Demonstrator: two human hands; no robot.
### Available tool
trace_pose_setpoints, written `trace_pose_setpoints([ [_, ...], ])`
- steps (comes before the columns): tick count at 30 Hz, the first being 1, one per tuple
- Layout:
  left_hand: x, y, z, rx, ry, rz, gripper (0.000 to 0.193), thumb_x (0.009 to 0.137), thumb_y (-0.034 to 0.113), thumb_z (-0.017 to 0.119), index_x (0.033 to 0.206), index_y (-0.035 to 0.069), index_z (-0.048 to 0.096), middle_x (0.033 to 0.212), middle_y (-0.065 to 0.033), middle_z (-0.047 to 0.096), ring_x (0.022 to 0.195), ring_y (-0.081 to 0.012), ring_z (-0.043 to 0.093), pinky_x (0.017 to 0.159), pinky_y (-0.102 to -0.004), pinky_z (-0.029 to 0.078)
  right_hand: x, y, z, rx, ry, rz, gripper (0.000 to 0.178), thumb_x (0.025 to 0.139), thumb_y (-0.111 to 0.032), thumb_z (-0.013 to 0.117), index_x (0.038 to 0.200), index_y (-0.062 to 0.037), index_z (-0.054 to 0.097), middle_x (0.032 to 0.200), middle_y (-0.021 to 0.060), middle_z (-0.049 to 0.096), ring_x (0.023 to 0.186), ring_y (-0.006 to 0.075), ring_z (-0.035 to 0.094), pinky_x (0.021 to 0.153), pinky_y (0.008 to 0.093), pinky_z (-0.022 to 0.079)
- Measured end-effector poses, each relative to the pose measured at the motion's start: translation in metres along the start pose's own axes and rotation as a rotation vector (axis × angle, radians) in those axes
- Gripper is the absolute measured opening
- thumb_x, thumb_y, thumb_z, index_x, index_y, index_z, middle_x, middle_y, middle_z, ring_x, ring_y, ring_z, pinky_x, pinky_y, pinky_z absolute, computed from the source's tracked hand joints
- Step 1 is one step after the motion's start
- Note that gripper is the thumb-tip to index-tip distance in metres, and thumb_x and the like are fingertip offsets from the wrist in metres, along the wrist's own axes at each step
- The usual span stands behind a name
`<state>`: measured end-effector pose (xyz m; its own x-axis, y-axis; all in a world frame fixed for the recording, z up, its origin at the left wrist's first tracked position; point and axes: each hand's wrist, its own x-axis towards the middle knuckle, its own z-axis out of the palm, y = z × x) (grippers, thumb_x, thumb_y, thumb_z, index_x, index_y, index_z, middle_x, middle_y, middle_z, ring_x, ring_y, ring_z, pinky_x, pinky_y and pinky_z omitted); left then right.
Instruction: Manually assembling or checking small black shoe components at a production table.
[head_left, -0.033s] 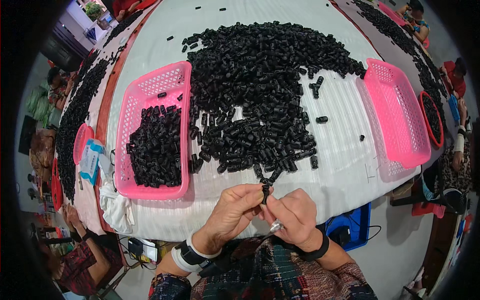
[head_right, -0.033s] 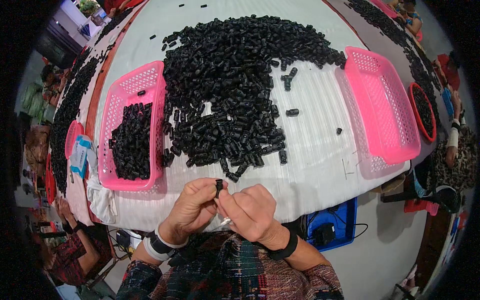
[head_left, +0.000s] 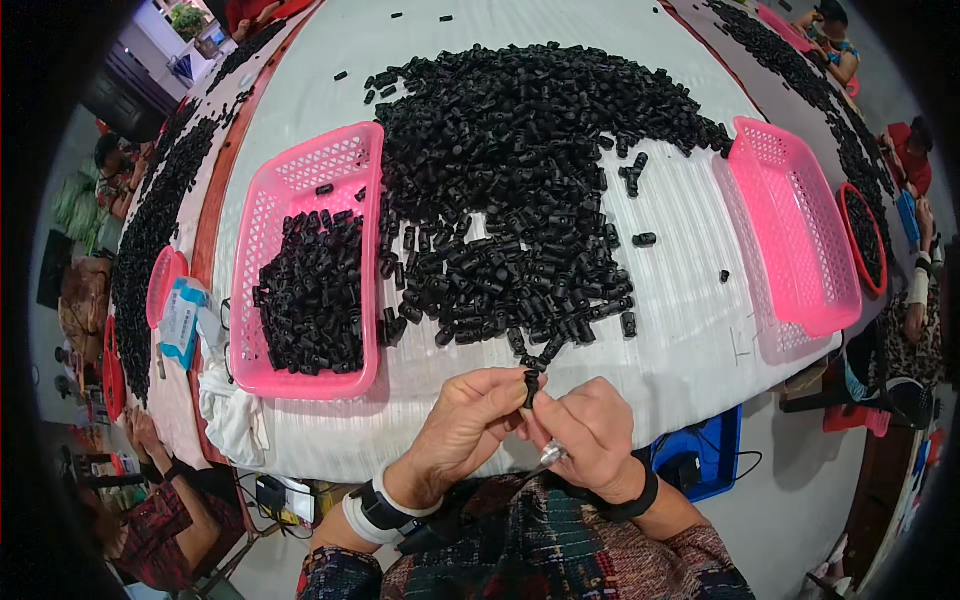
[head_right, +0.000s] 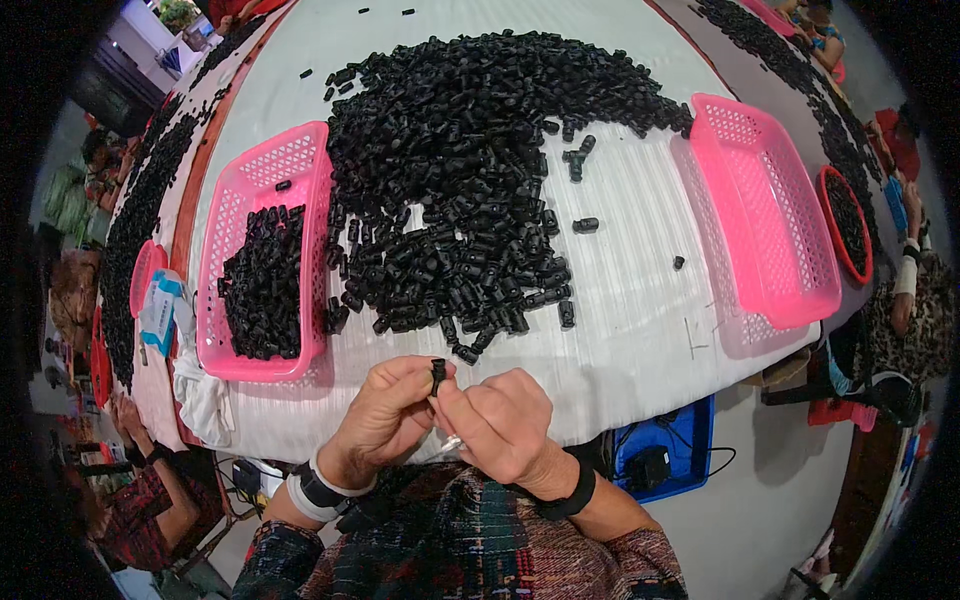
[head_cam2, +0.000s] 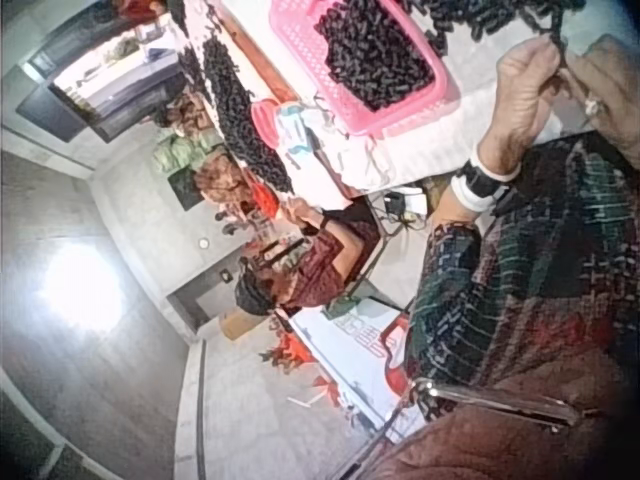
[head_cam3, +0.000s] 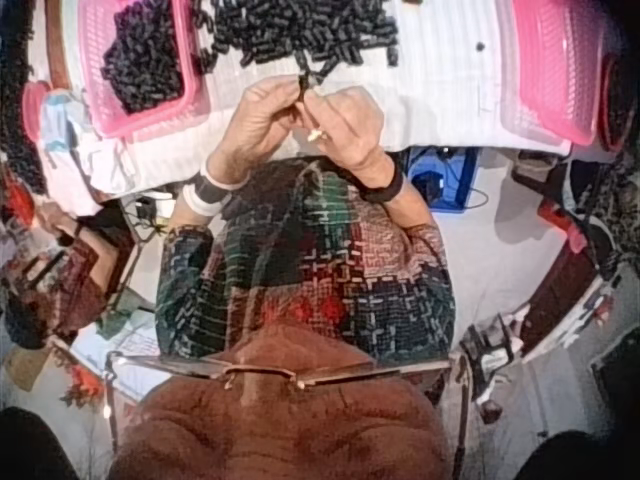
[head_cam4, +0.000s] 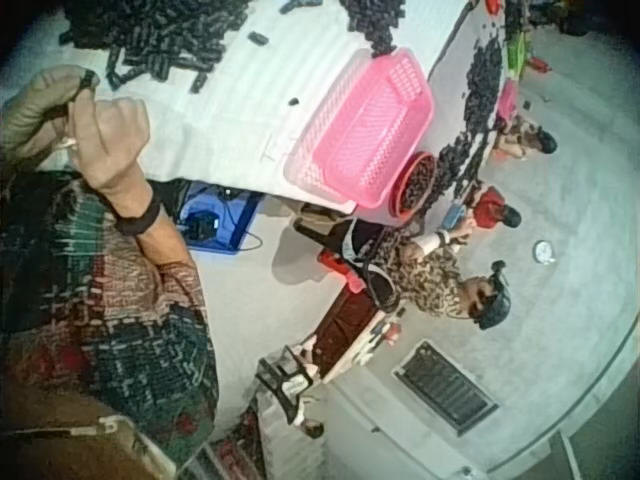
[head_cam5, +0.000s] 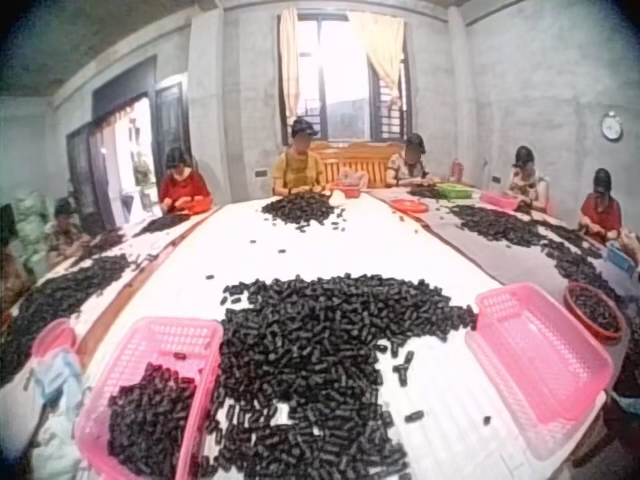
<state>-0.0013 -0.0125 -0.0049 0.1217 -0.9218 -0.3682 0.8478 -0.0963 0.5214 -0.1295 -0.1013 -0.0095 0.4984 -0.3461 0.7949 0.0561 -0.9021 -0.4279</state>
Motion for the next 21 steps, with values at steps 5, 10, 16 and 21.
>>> trace_pose_setpoints([
  [5,-0.002,0.001,0.000,0.000,-0.009,-0.004,0.020,0.087,0.006,0.054,0.103,-0.005,0.058,0.094,-0.0125,0.063,0.072,-0.0151,0.060,0.061,-0.0257,0.048,-0.002,0.000,0.002,0.012,0.008,-0.016,0.037,0.061,0.004,0.072,0.095,0.0001,0.059,0.069,0.0040,0.053,0.051,0.0170,0.049,0.043,0.0268,0.036],
  [10,-0.003,0.001,0.004,0.011,0.003,-0.008,0.019,0.087,0.006,0.053,0.102,-0.005,0.059,0.092,-0.0121,0.063,0.072,-0.0145,0.060,0.060,-0.0248,0.048,-0.006,0.000,0.002,0.016,0.037,-0.011,0.040,0.064,-0.005,0.070,0.101,0.0028,0.058,0.074,0.0050,0.052,0.055,0.0178,0.049,0.045,0.0288,0.036],
  [16,-0.005,0.001,0.010,0.029,0.020,0.002,0.019,0.088,0.007,0.052,0.101,-0.004,0.058,0.086,-0.0122,0.063,0.071,-0.0155,0.060,0.060,-0.0244,0.048,-0.003,-0.002,-0.004,-0.015,0.009,0.006,0.041,0.063,0.004,0.072,0.101,0.0009,0.057,0.070,0.0052,0.054,0.052,0.0180,0.050,0.044,0.0274,0.037],
  [21,-0.007,0.001,0.016,0.081,0.016,0.017,0.018,0.088,0.007,0.052,0.101,-0.004,0.058,0.083,-0.0128,0.062,0.070,-0.0166,0.061,0.060,-0.0246,0.048,-0.002,-0.004,-0.006,-0.013,0.006,0.022,0.042,0.063,0.004,0.071,0.103,0.0017,0.057,0.070,0.0052,0.054,0.052,0.0181,0.049,0.044,0.0277,0.037],
])
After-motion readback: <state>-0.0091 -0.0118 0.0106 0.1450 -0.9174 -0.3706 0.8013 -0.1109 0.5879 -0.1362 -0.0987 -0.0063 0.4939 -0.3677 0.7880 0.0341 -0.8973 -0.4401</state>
